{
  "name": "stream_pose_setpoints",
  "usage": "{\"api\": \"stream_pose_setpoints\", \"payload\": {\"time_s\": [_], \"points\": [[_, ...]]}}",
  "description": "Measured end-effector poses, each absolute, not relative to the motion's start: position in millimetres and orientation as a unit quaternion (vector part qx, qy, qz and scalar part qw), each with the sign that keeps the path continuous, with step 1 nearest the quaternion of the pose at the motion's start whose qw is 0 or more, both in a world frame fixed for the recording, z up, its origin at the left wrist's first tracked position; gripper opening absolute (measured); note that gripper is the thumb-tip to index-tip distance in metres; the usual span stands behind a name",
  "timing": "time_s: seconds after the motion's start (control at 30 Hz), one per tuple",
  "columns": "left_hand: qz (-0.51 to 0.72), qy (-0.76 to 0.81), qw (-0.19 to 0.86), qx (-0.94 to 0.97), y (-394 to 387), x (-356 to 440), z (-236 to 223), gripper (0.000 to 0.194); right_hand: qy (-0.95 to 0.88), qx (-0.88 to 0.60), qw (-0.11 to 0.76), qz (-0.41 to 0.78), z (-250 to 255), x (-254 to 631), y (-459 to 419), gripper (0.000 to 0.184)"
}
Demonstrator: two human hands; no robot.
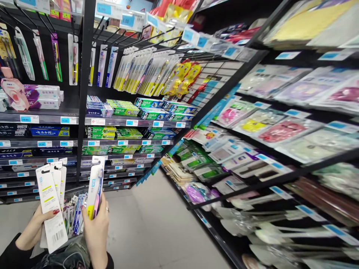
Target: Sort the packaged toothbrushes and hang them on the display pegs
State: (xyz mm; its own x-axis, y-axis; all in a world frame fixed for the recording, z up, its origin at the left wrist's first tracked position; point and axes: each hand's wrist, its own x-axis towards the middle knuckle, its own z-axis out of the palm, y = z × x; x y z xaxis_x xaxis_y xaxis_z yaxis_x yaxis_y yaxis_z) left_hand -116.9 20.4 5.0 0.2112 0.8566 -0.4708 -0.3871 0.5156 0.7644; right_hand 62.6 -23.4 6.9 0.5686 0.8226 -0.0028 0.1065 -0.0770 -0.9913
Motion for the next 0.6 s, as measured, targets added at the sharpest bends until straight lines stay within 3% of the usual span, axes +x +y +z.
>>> {"api": "stream_pose_setpoints", "payload": {"time_s": [0.13, 0.23, 0.4, 0.6], "points": [[0.39, 0.458, 0.769, 0.218, 17, -119, 6, 0.08, -0.259, -0.456, 0.608, 0.596, 5, 72, -28, 0.054], [0.368, 0.438, 0.791, 0.218, 13, -116, 10, 0.089, -0.182, -0.316, 0.615, 0.699, 1, 72, -32, 0.05], [0.368, 0.408, 0.814, 0.19, 5, -105, 14, 0.085, -0.224, -0.464, 0.616, 0.596, -15, 61, -34, 0.035], [0.345, 0.351, 0.858, 0.146, -6, -97, 5, 0.079, -0.368, -0.567, 0.565, 0.472, -30, 46, -36, 0.034]]}}
